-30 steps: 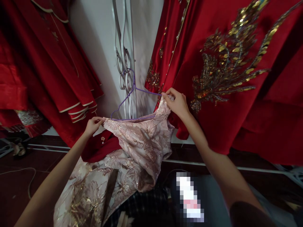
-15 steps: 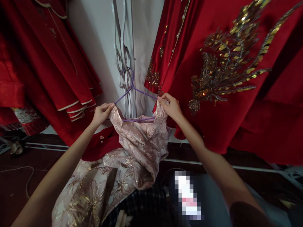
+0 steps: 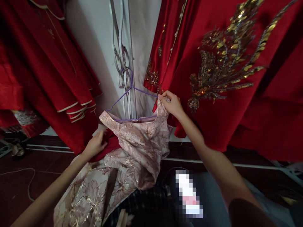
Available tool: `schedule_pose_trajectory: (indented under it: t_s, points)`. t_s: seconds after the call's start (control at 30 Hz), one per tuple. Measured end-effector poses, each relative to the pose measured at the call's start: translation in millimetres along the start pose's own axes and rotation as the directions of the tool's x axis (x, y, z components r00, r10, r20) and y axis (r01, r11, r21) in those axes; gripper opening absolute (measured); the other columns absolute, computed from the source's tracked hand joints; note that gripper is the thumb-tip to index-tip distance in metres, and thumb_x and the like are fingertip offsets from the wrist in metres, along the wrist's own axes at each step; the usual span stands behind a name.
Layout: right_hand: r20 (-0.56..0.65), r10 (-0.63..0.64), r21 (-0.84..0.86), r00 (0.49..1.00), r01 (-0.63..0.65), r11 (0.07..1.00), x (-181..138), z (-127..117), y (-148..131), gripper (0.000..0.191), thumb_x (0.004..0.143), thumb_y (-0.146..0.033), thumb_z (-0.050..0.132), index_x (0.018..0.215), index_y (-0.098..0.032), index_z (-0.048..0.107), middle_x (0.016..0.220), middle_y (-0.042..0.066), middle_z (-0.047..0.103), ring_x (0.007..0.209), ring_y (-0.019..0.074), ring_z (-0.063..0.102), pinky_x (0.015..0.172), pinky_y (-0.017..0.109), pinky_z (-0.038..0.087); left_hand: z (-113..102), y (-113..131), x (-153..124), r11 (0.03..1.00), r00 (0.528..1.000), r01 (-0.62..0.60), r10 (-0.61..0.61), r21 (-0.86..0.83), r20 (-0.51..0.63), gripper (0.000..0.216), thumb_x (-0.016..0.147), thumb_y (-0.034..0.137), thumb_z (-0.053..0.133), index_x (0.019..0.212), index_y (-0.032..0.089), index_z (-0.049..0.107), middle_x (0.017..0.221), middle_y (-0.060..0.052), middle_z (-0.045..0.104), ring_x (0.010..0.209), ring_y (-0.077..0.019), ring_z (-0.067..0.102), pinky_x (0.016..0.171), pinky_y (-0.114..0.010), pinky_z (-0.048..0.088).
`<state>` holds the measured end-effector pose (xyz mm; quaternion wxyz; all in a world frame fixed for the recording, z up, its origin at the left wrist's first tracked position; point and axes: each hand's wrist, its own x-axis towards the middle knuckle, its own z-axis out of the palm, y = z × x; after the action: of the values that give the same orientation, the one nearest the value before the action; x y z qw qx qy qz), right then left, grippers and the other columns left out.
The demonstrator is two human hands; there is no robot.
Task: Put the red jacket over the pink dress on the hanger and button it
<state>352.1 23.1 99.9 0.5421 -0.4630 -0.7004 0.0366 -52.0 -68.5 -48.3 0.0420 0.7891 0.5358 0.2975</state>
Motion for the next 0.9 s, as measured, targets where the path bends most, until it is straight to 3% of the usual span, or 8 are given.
schedule_pose_trajectory:
  t_s: [0.1,0.2,0.3,0.4,0.47,0.63,0.8,0.9]
  points:
    - [0.015,-0.014,0.021,1.000,0.014,1.000,1,-1,1,0.028,0.078,-0.047,0.055,0.068,-0.021,0.052,0.063,0.000,0.055,0.055,0.0132,0.048,0.055,0.027,0.036,-12,-12,9,0.999,0.998,0.051,-0.051,0.011,0.027,0.024,0.083,0.031,0.043,0.101,0.021,0.056,0.100,-0.006,0.064,0.092,-0.0207,0.060,0.082,-0.031,0.046]
    - [0.024,-0.014,0.021,1.000,0.013,1.000,0,-2,0,0.028,0.078,-0.046,0.055,0.068,-0.021,0.052,0.063,0.000,0.055,0.055,0.0128,0.048,0.055,0.026,0.036,-28,-29,33,0.989,0.991,0.131,-0.128,-0.065,0.050,0.034,0.085,0.043,0.038,0.093,0.019,0.061,0.089,-0.005,0.068,0.081,-0.0199,0.062,0.073,-0.027,0.046]
    - [0.017,-0.011,-0.006,1.000,0.011,1.000,0,-2,-2,0.028,0.079,-0.046,0.054,0.068,-0.020,0.052,0.062,-0.001,0.054,0.055,0.0122,0.046,0.054,0.025,0.035,-45,-39,67,0.974,0.973,0.225,-0.225,-0.007,-0.052,0.036,0.082,0.046,0.042,0.089,0.018,0.063,0.089,-0.008,0.068,0.080,-0.0222,0.061,0.071,-0.028,0.044]
    - [0.004,-0.022,-0.048,1.000,0.022,0.999,-2,-3,-6,0.030,0.079,-0.048,0.054,0.068,-0.020,0.053,0.062,-0.001,0.054,0.056,0.0121,0.047,0.055,0.024,0.035,-62,-35,104,0.936,0.914,0.352,-0.344,-0.003,-0.216,0.035,0.080,0.043,0.045,0.091,0.015,0.063,0.090,-0.012,0.067,0.080,-0.0243,0.060,0.071,-0.031,0.043]
    - [-0.014,-0.021,-0.083,1.000,0.020,0.996,-5,-3,-11,0.031,0.079,-0.049,0.053,0.069,-0.019,0.053,0.061,-0.001,0.054,0.055,0.0118,0.046,0.055,0.024,0.035,-74,-23,127,0.923,0.881,0.380,-0.379,-0.052,-0.283,0.034,0.080,0.042,0.045,0.086,0.013,0.063,0.082,-0.012,0.066,0.074,-0.0235,0.059,0.067,-0.031,0.042]
    - [-0.050,-0.015,-0.132,0.999,0.008,0.991,-19,0,-32,0.032,0.079,-0.049,0.052,0.069,-0.019,0.053,0.060,-0.001,0.054,0.055,0.0114,0.046,0.055,0.022,0.035,-91,38,169,0.961,0.869,0.262,-0.273,-0.084,-0.414,0.027,0.081,0.037,0.046,0.070,0.016,0.058,0.064,-0.006,0.057,0.062,-0.0193,0.052,0.061,-0.029,0.038]
    - [-0.061,-0.013,-0.103,0.998,0.007,0.995,-37,11,-44,0.034,0.082,-0.049,0.049,0.067,-0.019,0.051,0.062,0.000,0.055,0.058,0.0122,0.050,0.059,0.023,0.036,-77,111,181,0.989,0.868,0.098,-0.138,-0.108,-0.477,0.021,0.084,0.031,0.042,0.072,0.017,0.053,0.069,-0.006,0.058,0.063,-0.0171,0.052,0.062,-0.028,0.036]
    - [-0.016,0.009,-0.087,1.000,-0.010,0.996,-30,7,-39,0.039,0.082,-0.053,0.046,0.063,-0.019,0.049,0.060,0.000,0.054,0.058,0.0126,0.050,0.059,0.023,0.037,-74,130,177,0.998,0.882,-0.022,-0.011,-0.065,-0.471,0.018,0.085,0.030,0.043,0.075,0.018,0.051,0.070,-0.005,0.058,0.065,-0.0164,0.051,0.063,-0.027,0.036]
